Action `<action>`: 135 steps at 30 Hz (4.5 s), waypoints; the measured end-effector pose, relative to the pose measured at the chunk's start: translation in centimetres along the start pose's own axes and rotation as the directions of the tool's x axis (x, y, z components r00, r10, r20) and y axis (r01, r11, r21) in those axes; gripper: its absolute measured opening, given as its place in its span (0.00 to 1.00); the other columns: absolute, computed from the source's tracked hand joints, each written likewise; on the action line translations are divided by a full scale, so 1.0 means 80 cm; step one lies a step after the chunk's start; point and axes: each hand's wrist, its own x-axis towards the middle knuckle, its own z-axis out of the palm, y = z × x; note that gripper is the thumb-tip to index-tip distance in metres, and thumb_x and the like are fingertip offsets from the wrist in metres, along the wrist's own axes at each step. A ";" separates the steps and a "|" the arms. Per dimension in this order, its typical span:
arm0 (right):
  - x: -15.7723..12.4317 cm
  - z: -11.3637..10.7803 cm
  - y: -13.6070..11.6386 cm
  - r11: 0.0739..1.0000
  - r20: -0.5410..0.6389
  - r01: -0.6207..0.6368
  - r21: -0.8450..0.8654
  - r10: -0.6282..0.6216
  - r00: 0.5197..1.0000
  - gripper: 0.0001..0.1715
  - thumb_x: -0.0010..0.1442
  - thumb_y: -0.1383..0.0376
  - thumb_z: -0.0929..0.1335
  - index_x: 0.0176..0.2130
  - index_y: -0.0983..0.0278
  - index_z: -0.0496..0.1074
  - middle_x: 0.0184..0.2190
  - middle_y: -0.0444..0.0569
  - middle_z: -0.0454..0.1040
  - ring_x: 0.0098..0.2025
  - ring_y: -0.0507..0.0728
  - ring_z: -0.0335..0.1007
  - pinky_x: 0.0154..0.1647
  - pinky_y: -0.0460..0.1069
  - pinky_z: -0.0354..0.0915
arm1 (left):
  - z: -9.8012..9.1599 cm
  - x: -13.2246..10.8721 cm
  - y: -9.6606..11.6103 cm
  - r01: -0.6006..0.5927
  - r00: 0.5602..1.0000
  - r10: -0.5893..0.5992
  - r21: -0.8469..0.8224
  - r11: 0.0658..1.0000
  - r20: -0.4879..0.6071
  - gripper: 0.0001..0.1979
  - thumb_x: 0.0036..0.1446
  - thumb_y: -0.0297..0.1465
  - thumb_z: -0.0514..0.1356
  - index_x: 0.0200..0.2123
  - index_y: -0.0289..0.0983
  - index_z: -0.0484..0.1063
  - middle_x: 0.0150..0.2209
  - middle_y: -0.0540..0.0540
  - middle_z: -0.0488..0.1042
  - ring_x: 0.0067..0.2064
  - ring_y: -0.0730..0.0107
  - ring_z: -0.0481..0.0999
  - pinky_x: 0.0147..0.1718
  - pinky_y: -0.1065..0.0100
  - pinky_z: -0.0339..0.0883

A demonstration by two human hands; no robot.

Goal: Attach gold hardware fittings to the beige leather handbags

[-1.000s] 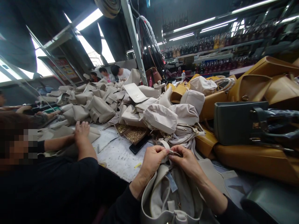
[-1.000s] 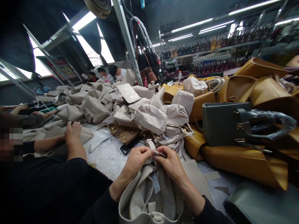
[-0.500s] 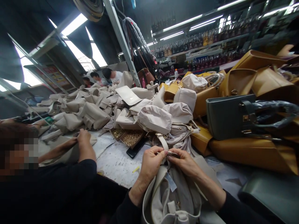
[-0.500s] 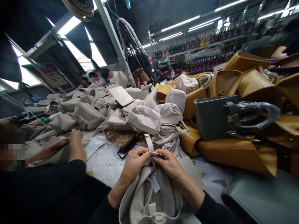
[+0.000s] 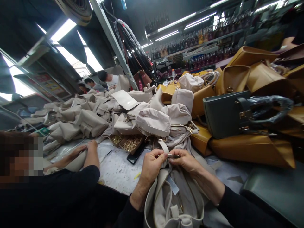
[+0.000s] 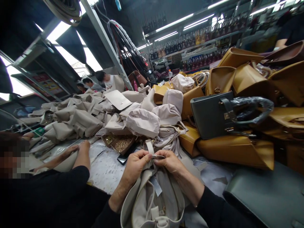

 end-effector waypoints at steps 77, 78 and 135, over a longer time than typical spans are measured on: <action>0.006 -0.017 0.027 0.971 0.112 0.136 -0.195 -0.116 0.987 0.14 0.55 0.58 0.74 0.40 0.63 0.82 0.33 0.46 0.80 0.34 0.56 0.72 0.37 0.49 0.65 | 0.009 -0.014 -0.017 -0.072 0.995 0.091 0.335 0.939 -0.040 0.07 0.55 0.29 0.63 0.36 0.37 0.81 0.35 0.47 0.82 0.40 0.61 0.79 0.42 0.67 0.66; 0.005 -0.017 0.026 0.963 0.113 0.155 -0.219 -0.133 0.985 0.13 0.55 0.59 0.73 0.40 0.62 0.82 0.34 0.46 0.80 0.35 0.57 0.72 0.38 0.49 0.66 | 0.010 -0.016 -0.018 -0.083 0.993 0.108 0.356 0.931 -0.051 0.07 0.55 0.29 0.62 0.36 0.38 0.81 0.35 0.47 0.82 0.40 0.62 0.79 0.42 0.67 0.66; 0.064 0.078 -0.046 0.584 0.623 0.445 -0.679 0.139 0.769 0.24 0.54 0.71 0.62 0.41 0.59 0.84 0.39 0.50 0.84 0.43 0.63 0.79 0.45 0.53 0.69 | -0.063 -0.072 -0.092 -0.144 0.901 0.072 -0.139 0.980 -0.427 0.09 0.54 0.25 0.60 0.36 0.36 0.79 0.35 0.47 0.79 0.39 0.64 0.77 0.41 0.69 0.70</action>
